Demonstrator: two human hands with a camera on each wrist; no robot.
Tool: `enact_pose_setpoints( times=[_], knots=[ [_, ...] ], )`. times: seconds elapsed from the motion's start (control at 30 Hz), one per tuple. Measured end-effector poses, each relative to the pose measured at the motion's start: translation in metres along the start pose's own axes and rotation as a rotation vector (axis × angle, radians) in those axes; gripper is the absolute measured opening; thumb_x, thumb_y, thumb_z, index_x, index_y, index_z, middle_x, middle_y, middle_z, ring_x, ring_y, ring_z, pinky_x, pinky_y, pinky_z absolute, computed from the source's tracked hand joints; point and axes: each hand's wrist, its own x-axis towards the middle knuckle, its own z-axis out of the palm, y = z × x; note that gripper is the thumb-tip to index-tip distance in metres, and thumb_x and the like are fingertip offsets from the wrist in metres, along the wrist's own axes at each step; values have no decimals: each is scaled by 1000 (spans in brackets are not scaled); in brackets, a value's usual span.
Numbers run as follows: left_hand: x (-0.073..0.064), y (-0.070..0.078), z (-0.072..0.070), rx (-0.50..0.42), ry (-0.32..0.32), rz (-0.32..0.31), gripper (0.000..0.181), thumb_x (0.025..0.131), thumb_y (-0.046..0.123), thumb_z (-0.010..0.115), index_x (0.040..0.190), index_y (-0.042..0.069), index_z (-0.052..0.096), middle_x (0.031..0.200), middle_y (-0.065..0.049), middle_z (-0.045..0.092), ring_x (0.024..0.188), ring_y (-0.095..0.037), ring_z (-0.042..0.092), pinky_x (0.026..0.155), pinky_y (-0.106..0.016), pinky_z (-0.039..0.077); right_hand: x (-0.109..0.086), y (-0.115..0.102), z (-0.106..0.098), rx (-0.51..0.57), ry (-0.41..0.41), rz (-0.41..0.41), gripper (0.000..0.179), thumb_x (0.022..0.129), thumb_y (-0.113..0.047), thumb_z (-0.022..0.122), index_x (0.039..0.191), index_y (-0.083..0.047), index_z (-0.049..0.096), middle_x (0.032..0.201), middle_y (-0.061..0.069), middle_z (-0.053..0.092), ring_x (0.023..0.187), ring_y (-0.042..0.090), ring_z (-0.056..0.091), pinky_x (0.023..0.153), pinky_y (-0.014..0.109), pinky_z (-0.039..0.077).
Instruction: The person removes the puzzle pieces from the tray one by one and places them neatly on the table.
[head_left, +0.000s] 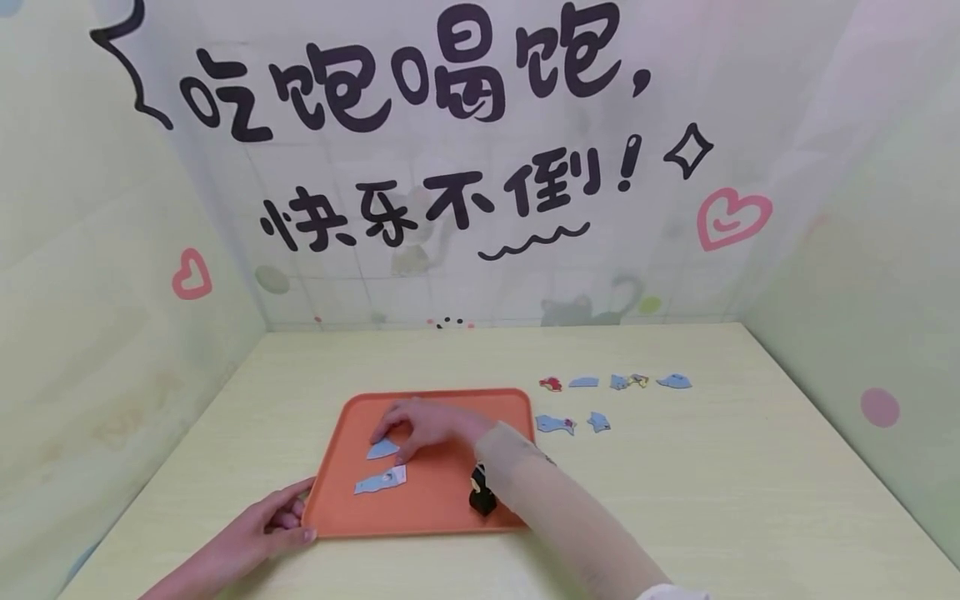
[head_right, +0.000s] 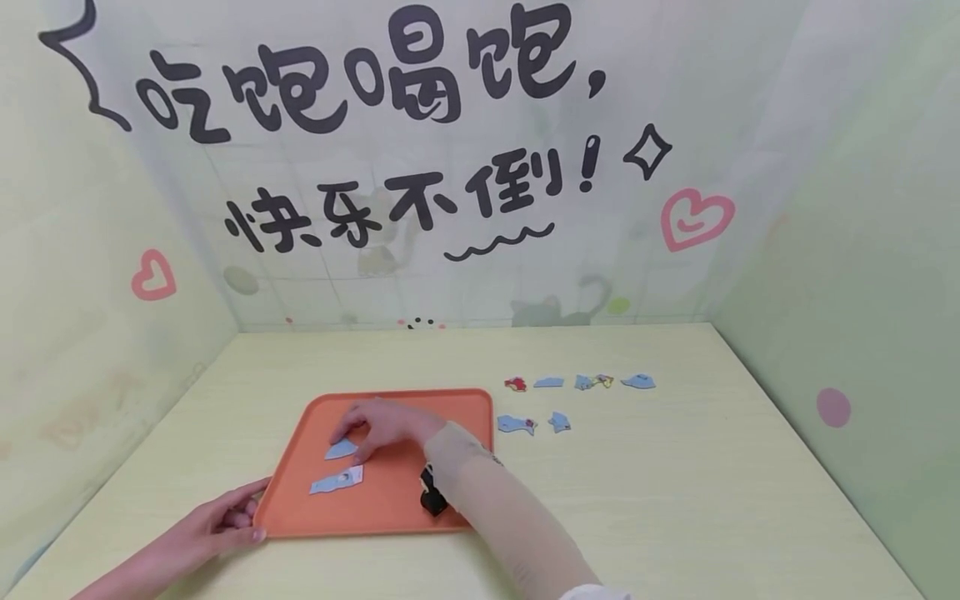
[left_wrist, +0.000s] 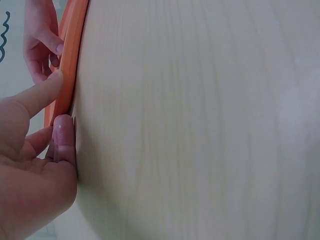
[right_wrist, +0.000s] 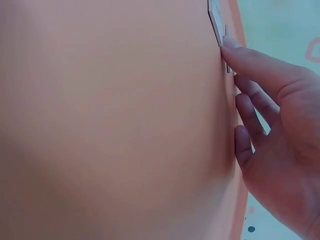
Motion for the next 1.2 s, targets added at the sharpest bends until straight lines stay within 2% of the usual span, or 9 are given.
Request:
enact_pose_setpoints(
  times=[0.1,0.27,0.6,0.7,0.93,1.07,1.2],
  knots=[
    [1,0,1,-3,3,9,83,90,25,72,153,-7,26,112,-13,52,89,-3,49,76,-18,45,-2,3,-3,41,-14,11,39,89,-17,73,127,-21,66,128,-7,59,123,10,47,105,21,39],
    [1,1,2,-3,9,2,84,90,26,72,153,-6,26,111,-13,52,89,-3,49,76,-18,45,-2,5,-7,23,-55,32,42,90,-13,71,131,-20,64,134,-7,56,128,9,44,106,20,38],
    [2,3,1,-1,24,1,85,89,25,73,152,-6,26,112,-12,52,90,-3,49,77,-18,45,-3,3,-7,17,-32,44,34,90,-12,72,123,-17,67,132,-4,55,124,10,46,103,19,40],
    [1,2,0,7,17,-10,84,90,27,72,153,-6,26,111,-12,53,89,-3,49,76,-18,45,-4,2,-6,3,-17,44,31,89,-14,73,120,-18,68,127,-6,58,121,9,48,101,18,41],
    [1,1,-1,26,5,-37,84,91,29,71,153,-5,26,111,-11,54,89,-5,49,75,-19,45,-4,-1,-2,-125,21,20,27,89,-20,74,115,-20,68,115,-9,61,103,3,50,90,14,42],
    [1,1,0,24,0,-41,84,91,29,70,153,-6,25,111,-11,54,90,-5,49,75,-19,45,-5,-3,-2,-135,27,9,26,88,-18,75,114,-17,69,110,-6,63,95,3,52,83,13,44],
    [0,2,0,23,3,-46,85,91,30,71,153,-5,25,112,-11,54,90,-4,49,75,-19,45,-9,0,-4,-105,49,-7,28,88,-15,74,115,-16,68,110,-6,64,95,6,54,82,13,46]
  ],
)
